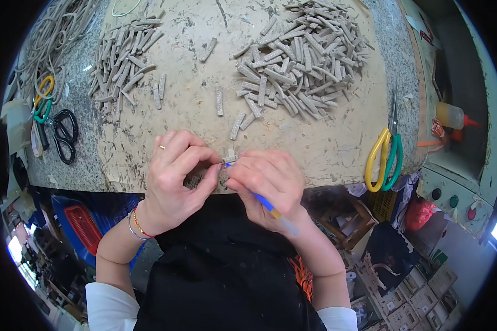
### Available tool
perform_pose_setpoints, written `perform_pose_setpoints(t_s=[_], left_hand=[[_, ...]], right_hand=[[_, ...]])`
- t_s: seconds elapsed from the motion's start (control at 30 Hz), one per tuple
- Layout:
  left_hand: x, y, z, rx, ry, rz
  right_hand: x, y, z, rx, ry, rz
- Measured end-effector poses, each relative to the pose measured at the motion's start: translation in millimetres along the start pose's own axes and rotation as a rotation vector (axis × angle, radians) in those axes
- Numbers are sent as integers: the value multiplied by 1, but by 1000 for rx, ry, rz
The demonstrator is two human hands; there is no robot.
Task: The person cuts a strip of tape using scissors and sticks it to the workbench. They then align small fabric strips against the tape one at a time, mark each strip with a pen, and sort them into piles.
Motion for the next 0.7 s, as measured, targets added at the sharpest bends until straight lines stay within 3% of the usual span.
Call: perform_pose_setpoints(t_s=[0.13,0.33,0.43,0.47,0.6,0.7], left_hand=[[-2,1,1,15,-20,15],[23,38,47,-215,-57,293],[7,3,59,-86,-244,79],[5,-6,62,-16,-306,157],[18,7,70,31,-201,317],[21,10,56,49,-118,158]], right_hand=[[-2,4,2,5,-41,48],[-10,12,-2,-74,-108,152],[-9,9,-3,-92,-113,182],[-10,10,-4,-110,-117,191],[-20,20,-11,-208,-211,248],[-20,19,-12,-221,-200,256]])
Point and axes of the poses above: each hand's wrist, its own z-axis towards the middle knuckle, its own y-axis out of the back of the hand, x = y × z, the point moved 8 cm from there along z, towards the middle knuckle, and after that the axes turned 15 degrees about -x, right-handed, at the moved point
